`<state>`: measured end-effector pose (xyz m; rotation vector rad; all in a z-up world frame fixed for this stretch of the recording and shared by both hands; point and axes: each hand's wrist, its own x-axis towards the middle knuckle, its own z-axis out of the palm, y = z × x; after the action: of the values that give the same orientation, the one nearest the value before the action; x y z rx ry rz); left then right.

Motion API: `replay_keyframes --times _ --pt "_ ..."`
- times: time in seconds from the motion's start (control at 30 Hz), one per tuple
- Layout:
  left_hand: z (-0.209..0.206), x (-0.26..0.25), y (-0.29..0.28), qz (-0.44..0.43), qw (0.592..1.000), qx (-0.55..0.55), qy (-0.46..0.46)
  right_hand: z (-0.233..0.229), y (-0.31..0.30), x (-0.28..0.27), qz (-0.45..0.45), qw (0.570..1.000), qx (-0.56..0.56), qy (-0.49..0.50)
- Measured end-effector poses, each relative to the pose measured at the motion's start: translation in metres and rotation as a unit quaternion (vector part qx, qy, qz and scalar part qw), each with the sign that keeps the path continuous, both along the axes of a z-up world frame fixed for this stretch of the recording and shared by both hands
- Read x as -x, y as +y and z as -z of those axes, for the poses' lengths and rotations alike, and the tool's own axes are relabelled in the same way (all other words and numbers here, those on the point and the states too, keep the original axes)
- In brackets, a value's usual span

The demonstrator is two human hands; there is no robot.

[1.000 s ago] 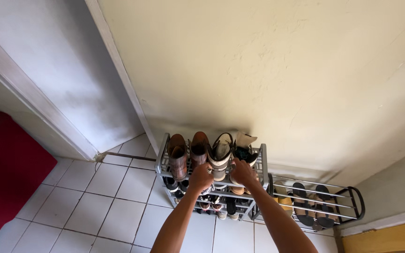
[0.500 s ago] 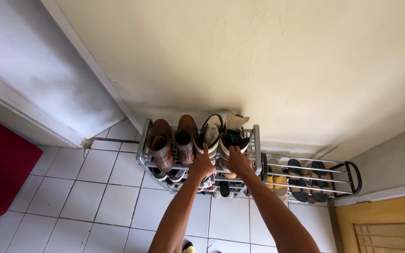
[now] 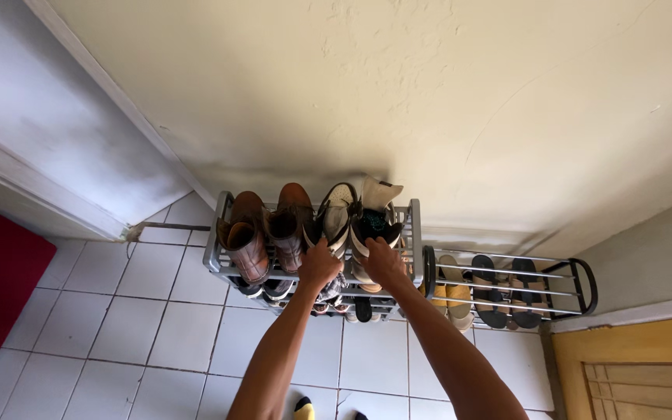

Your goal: The person removes multiple pairs of shoes from a metal shoe rack and places them on the floor. Then, using a cloth, the person wipes the metal shelves of the rack to clean them.

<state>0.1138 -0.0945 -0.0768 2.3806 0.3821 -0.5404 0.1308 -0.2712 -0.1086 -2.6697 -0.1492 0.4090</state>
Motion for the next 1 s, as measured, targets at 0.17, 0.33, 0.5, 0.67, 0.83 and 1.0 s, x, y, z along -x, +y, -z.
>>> replay_keyframes --times 0.17,0.33,0.5,0.67,0.83,1.0 --pt "0.009 0.025 -0.011 -0.006 0.995 0.057 -0.082 0.012 -0.018 0.014 -0.015 0.998 -0.059 -0.021" --pt "-0.004 0.073 -0.007 0.002 0.992 0.085 -0.091 -0.011 -0.034 0.057 -0.027 0.991 -0.134 -0.002" --pt "-0.028 0.149 0.002 0.010 0.989 0.090 -0.116 -0.045 -0.042 0.120 -0.017 0.993 -0.099 0.066" --pt "-0.031 0.242 0.019 0.026 1.000 -0.001 0.012 -0.057 -0.056 0.208 -0.125 0.991 -0.053 -0.001" --pt "0.039 0.333 0.034 -0.056 0.993 0.002 0.100 -0.015 -0.045 0.278 -0.131 0.980 0.019 0.149" --pt "0.137 0.408 0.061 -0.045 0.990 0.009 0.135 0.064 -0.002 0.341 -0.166 0.949 0.068 0.261"
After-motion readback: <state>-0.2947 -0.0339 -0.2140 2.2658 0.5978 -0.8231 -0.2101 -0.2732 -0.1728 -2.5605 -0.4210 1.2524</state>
